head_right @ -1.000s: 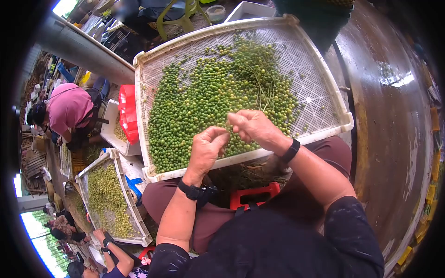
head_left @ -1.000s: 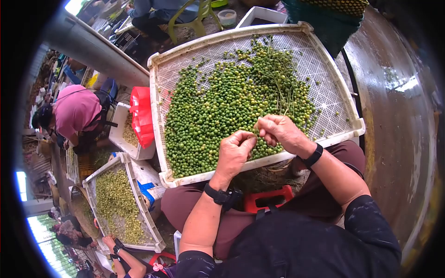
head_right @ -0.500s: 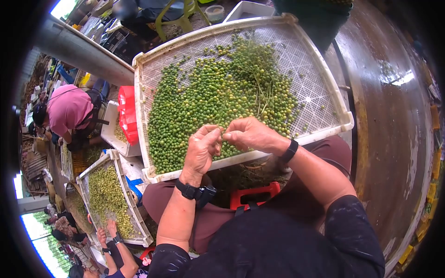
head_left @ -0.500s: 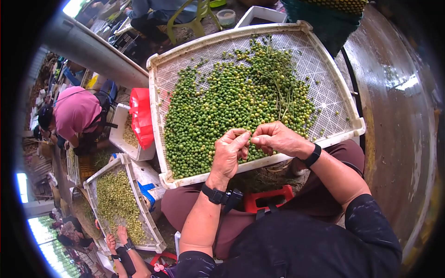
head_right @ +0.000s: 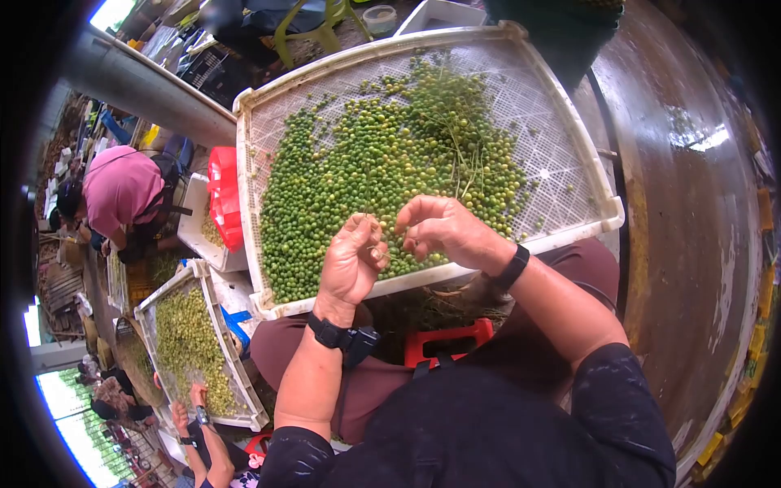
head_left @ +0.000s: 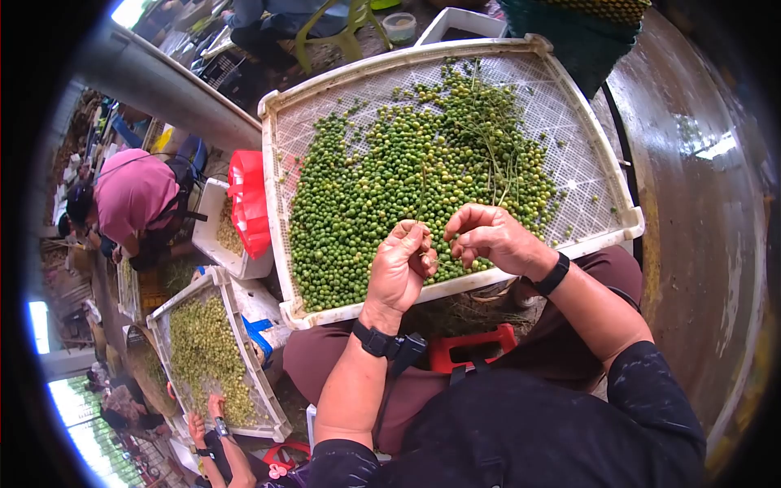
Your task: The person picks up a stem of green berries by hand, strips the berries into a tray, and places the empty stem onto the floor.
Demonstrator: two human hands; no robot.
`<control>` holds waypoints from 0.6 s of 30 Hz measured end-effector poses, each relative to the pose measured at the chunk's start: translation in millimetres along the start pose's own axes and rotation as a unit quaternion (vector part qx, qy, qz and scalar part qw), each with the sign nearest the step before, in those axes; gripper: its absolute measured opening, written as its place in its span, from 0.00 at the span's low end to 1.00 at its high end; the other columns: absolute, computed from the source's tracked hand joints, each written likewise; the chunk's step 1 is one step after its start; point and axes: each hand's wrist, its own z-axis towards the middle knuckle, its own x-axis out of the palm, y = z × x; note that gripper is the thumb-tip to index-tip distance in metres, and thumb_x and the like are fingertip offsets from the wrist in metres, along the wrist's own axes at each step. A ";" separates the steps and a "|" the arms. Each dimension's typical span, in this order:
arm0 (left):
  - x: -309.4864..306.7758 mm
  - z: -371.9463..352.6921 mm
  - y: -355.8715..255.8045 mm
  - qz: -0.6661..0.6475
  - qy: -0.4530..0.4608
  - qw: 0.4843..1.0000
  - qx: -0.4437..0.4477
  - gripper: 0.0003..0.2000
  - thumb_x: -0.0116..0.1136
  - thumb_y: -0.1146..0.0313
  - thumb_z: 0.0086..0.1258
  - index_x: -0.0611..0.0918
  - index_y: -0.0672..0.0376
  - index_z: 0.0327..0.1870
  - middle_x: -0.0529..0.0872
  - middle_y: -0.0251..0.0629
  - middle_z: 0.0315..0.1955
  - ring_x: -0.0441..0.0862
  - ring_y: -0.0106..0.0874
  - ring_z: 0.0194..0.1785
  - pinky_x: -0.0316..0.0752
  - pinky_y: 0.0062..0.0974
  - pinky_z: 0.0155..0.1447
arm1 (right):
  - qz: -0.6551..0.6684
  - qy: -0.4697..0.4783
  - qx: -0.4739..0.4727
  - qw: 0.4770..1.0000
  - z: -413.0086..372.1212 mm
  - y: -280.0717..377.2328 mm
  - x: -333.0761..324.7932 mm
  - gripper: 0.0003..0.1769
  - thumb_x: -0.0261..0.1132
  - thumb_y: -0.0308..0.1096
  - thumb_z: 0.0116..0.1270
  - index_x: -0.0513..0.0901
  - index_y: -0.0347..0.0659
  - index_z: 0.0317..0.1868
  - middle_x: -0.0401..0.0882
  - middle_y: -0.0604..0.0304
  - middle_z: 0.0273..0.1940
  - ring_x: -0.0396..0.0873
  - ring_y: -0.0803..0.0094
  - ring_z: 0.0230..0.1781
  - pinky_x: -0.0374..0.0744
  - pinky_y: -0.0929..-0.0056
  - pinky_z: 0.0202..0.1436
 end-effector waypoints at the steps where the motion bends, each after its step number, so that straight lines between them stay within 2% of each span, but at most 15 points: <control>1: 3.1 -0.8 -0.1 -0.001 0.001 1.000 0.002 0.04 0.60 0.65 0.80 0.82 0.52 0.45 0.82 0.28 0.32 0.78 0.24 0.30 0.73 0.22 0.31 | 0.007 -0.003 0.014 1.000 0.0 0.9 1.1 0.08 0.69 0.29 0.71 0.82 0.39 0.47 0.84 0.64 0.36 0.84 0.77 0.33 0.85 0.79 0.37; 2: 5.5 -1.7 -0.5 -0.001 0.001 1.000 0.004 0.04 0.60 0.65 0.80 0.82 0.54 0.45 0.83 0.29 0.31 0.79 0.25 0.29 0.74 0.23 0.31 | -0.006 -0.012 0.045 0.999 -0.6 2.1 3.7 0.08 0.69 0.32 0.72 0.82 0.39 0.47 0.83 0.66 0.33 0.83 0.79 0.30 0.82 0.80 0.35; 5: 3.6 -1.7 0.7 0.021 0.018 1.000 0.002 0.05 0.60 0.66 0.79 0.82 0.58 0.45 0.85 0.32 0.33 0.82 0.25 0.29 0.78 0.24 0.32 | -0.084 0.018 0.059 0.995 -0.4 -5.1 3.5 0.11 0.71 0.38 0.73 0.82 0.40 0.46 0.82 0.68 0.31 0.80 0.82 0.28 0.79 0.81 0.31; 6: 5.2 -2.3 1.5 0.036 0.018 0.999 -0.001 0.05 0.60 0.66 0.79 0.82 0.58 0.46 0.86 0.33 0.33 0.83 0.25 0.30 0.79 0.24 0.32 | -0.116 0.013 0.049 0.992 0.3 -8.3 6.2 0.13 0.72 0.42 0.72 0.83 0.40 0.42 0.81 0.69 0.29 0.76 0.84 0.25 0.75 0.83 0.28; 9: 2.7 -2.5 3.9 0.052 0.021 0.998 -0.003 0.05 0.60 0.67 0.79 0.82 0.59 0.46 0.87 0.35 0.35 0.85 0.25 0.32 0.81 0.23 0.32 | -0.163 0.014 0.017 0.986 -0.3 -7.5 8.0 0.16 0.75 0.45 0.70 0.84 0.40 0.41 0.79 0.70 0.28 0.75 0.84 0.25 0.74 0.81 0.28; 13: 3.3 -4.7 3.4 0.070 0.008 0.997 -0.014 0.05 0.60 0.68 0.79 0.82 0.59 0.46 0.87 0.35 0.35 0.84 0.25 0.32 0.81 0.23 0.32 | -0.236 0.014 -0.001 0.972 -4.8 2.1 14.4 0.15 0.74 0.43 0.71 0.85 0.40 0.38 0.80 0.70 0.28 0.74 0.85 0.25 0.74 0.81 0.28; 16: -0.8 -1.3 7.6 0.068 0.005 0.998 0.009 0.06 0.60 0.68 0.79 0.82 0.60 0.45 0.87 0.36 0.35 0.84 0.26 0.31 0.80 0.24 0.32 | -0.272 0.078 0.044 0.958 -7.3 13.0 13.2 0.13 0.72 0.40 0.71 0.85 0.39 0.37 0.80 0.70 0.28 0.75 0.85 0.24 0.75 0.81 0.28; 18: -0.8 0.2 6.3 0.054 0.019 0.998 0.024 0.06 0.60 0.68 0.79 0.82 0.61 0.44 0.86 0.36 0.34 0.83 0.26 0.30 0.78 0.25 0.31 | -0.217 0.079 0.052 0.972 -6.9 6.7 8.5 0.11 0.71 0.39 0.71 0.85 0.39 0.37 0.80 0.69 0.27 0.76 0.84 0.24 0.75 0.80 0.28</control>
